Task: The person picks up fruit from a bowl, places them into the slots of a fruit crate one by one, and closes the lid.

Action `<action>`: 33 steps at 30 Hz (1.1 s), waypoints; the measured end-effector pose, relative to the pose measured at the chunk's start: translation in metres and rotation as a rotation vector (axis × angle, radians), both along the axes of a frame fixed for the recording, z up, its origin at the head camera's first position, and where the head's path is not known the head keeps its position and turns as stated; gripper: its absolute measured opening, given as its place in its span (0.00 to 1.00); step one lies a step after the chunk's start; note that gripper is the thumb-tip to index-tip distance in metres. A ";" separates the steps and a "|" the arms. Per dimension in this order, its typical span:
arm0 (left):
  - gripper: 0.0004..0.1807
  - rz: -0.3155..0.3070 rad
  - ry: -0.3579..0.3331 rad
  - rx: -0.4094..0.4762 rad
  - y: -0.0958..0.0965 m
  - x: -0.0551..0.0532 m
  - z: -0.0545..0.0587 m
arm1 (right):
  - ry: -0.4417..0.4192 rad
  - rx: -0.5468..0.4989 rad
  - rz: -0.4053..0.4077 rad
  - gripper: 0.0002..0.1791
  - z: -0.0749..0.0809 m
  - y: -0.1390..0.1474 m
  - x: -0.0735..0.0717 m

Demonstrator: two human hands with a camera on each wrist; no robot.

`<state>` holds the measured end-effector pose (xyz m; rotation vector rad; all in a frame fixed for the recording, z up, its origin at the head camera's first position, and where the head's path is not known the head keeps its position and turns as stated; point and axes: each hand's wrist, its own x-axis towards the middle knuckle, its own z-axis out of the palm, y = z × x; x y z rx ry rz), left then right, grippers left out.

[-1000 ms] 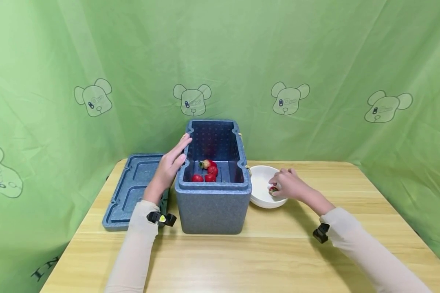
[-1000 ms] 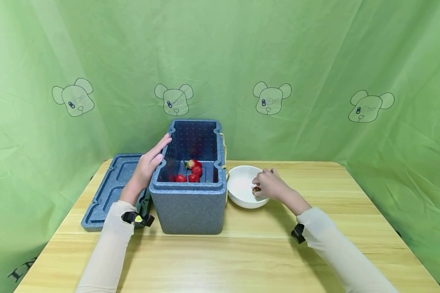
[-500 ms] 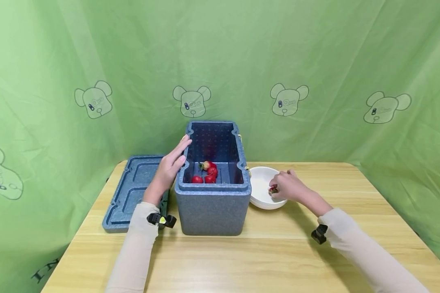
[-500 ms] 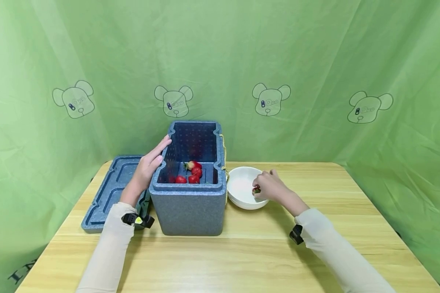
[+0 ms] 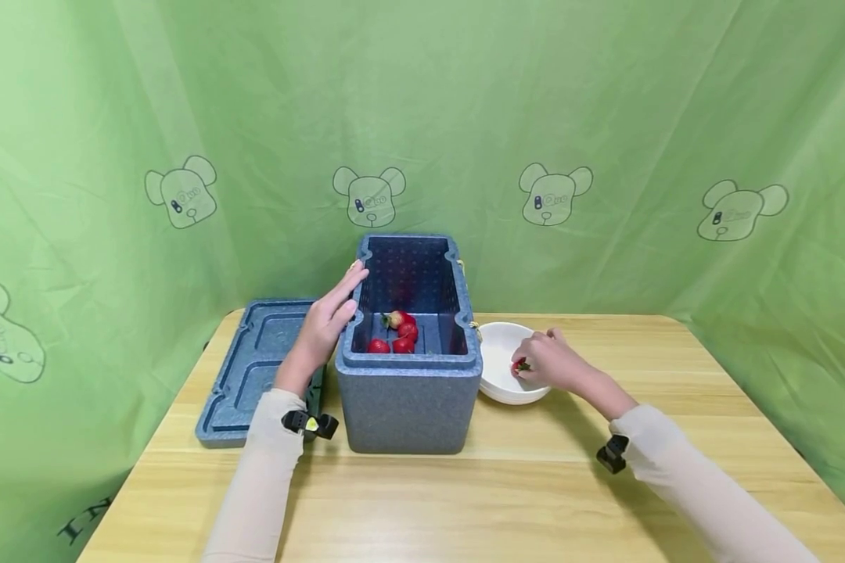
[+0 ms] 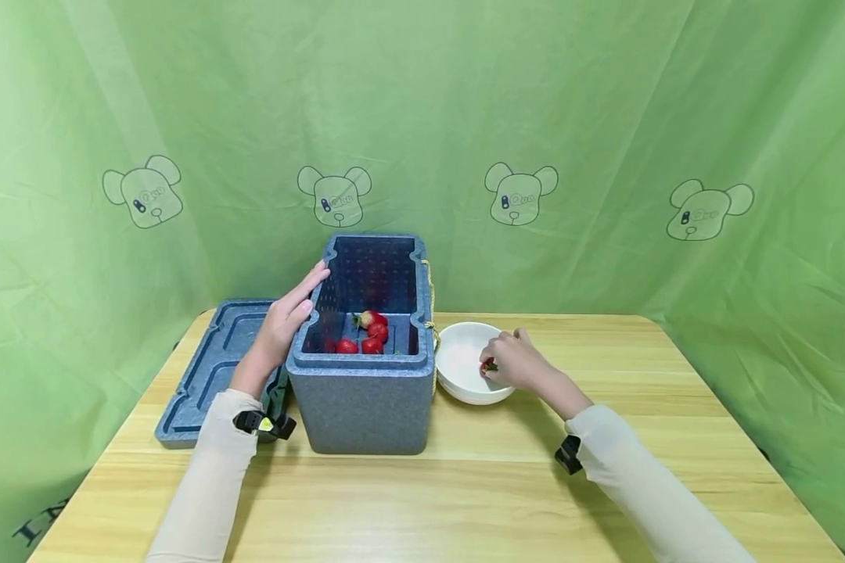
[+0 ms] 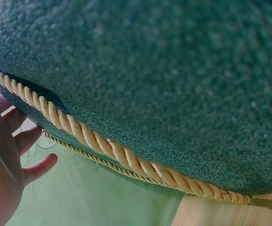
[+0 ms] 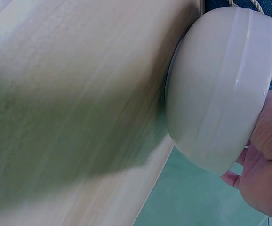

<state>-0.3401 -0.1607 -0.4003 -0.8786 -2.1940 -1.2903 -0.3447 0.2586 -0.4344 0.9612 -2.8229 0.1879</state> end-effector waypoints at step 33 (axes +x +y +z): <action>0.30 0.005 0.004 0.004 0.000 -0.001 -0.001 | 0.276 -0.386 0.085 0.14 0.009 -0.016 -0.014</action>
